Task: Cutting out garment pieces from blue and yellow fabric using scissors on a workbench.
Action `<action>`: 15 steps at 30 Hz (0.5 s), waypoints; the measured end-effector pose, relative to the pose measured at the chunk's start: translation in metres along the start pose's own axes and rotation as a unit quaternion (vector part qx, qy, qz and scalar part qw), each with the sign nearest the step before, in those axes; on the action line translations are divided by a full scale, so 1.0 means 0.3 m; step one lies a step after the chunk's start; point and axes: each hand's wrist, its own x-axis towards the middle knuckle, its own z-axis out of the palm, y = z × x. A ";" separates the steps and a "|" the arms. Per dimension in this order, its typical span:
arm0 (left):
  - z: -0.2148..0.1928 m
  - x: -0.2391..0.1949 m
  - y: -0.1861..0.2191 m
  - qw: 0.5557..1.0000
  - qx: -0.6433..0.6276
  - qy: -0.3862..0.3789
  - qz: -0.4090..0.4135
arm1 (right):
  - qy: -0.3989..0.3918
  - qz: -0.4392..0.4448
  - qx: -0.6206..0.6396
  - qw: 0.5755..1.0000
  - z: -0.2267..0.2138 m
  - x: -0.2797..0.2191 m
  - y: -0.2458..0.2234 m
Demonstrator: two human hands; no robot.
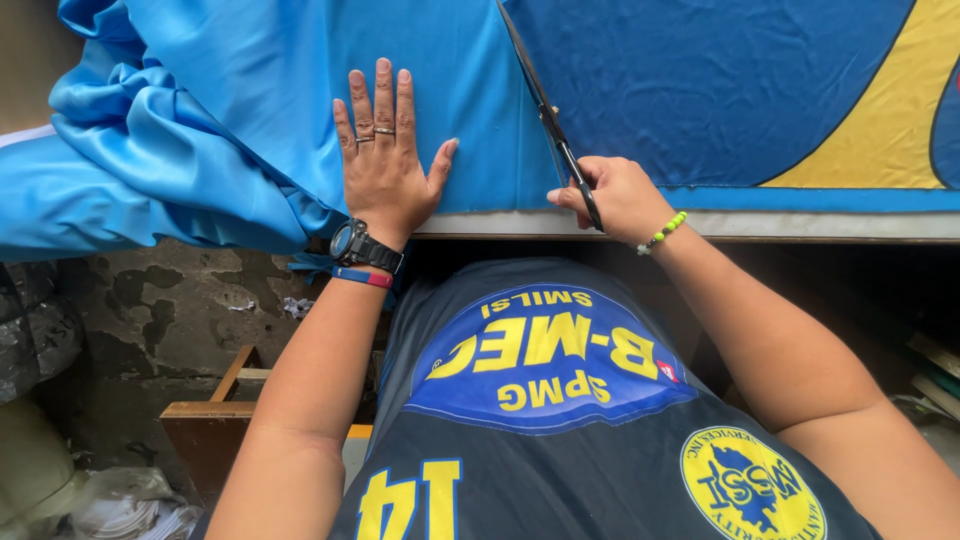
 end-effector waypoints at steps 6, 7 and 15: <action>0.014 0.000 -0.005 1.000 0.015 0.008 0.001 | -0.024 0.025 0.042 0.998 -0.014 -0.011 -0.017; 0.001 -0.011 -0.005 1.000 0.016 0.008 0.003 | -0.024 0.025 0.045 0.998 -0.006 -0.041 -0.008; -0.124 0.380 -0.148 0.949 -0.137 0.215 0.187 | -0.052 0.070 0.176 0.981 0.076 -0.208 0.055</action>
